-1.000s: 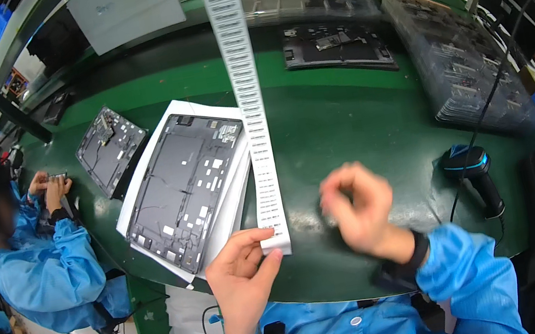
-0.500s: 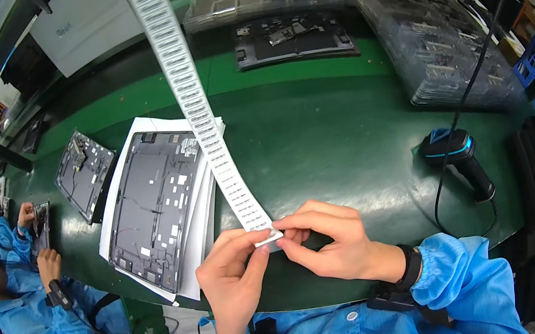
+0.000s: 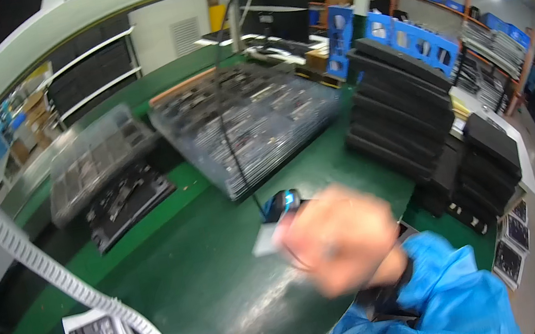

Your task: Installing motherboards into tablet chassis, scanning barcodes, and applying protective films in a factory assembly line.

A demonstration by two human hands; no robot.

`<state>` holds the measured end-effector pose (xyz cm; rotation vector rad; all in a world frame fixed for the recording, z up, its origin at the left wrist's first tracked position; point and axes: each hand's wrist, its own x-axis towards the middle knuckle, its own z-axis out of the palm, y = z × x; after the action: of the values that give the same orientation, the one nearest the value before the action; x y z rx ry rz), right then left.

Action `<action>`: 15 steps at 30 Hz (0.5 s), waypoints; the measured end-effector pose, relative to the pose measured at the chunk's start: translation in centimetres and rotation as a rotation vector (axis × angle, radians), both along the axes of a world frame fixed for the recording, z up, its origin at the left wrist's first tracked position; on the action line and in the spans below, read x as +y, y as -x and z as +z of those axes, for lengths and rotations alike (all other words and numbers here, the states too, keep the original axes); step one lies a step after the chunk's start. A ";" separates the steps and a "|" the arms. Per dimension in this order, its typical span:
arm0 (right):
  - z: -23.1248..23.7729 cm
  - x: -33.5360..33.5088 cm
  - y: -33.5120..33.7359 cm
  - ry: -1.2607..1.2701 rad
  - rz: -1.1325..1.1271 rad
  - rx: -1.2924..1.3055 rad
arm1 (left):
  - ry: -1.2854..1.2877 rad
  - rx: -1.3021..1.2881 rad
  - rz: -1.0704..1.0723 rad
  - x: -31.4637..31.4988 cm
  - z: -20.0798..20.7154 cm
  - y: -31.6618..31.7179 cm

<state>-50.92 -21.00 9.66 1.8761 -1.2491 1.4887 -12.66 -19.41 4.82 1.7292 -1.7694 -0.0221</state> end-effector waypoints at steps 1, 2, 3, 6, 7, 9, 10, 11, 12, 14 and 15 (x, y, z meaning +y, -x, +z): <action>3.8 0.5 4.7 0.036 -0.194 0.174 | -0.080 -0.108 0.023 0.0 0.9 0.2; 6.9 1.7 9.2 0.048 -0.462 0.174 | -0.096 -0.209 -0.019 0.0 0.7 -0.2; 9.8 3.1 13.4 -0.036 -0.582 0.000 | -0.109 -0.299 -0.061 0.1 -0.4 -1.4; 18.3 6.1 27.5 -0.490 -0.831 0.138 | -0.074 -0.224 -0.076 2.0 -2.6 -4.0; 18.8 6.1 32.1 -0.646 -0.784 0.105 | -0.078 -0.217 -0.068 2.2 -2.8 -4.3; 19.1 8.2 38.7 -0.905 -0.782 -0.036 | -0.045 -0.298 -0.093 1.6 -3.5 -4.8; 17.2 6.8 41.3 -0.970 -0.688 -0.099 | -0.078 -0.332 -0.081 1.5 -3.0 -4.6; 16.6 7.5 42.5 -1.026 -0.612 -0.153 | -0.018 -0.337 -0.150 1.1 -3.3 -5.4; 15.5 6.0 42.8 -1.165 -0.526 -0.298 | 0.004 -0.417 -0.162 1.0 -3.0 -5.1; 14.8 6.6 43.8 -1.409 -0.839 -0.054 | -0.017 -0.469 -0.091 0.9 -3.2 -6.6; 13.4 7.7 47.2 -1.241 -0.778 0.147 | 0.111 -0.462 -0.199 1.0 -3.6 -7.8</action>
<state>-98.09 -13.28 23.01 1.5781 -2.7171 0.0636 -4.84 -18.44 1.20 1.5553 -2.2212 0.4126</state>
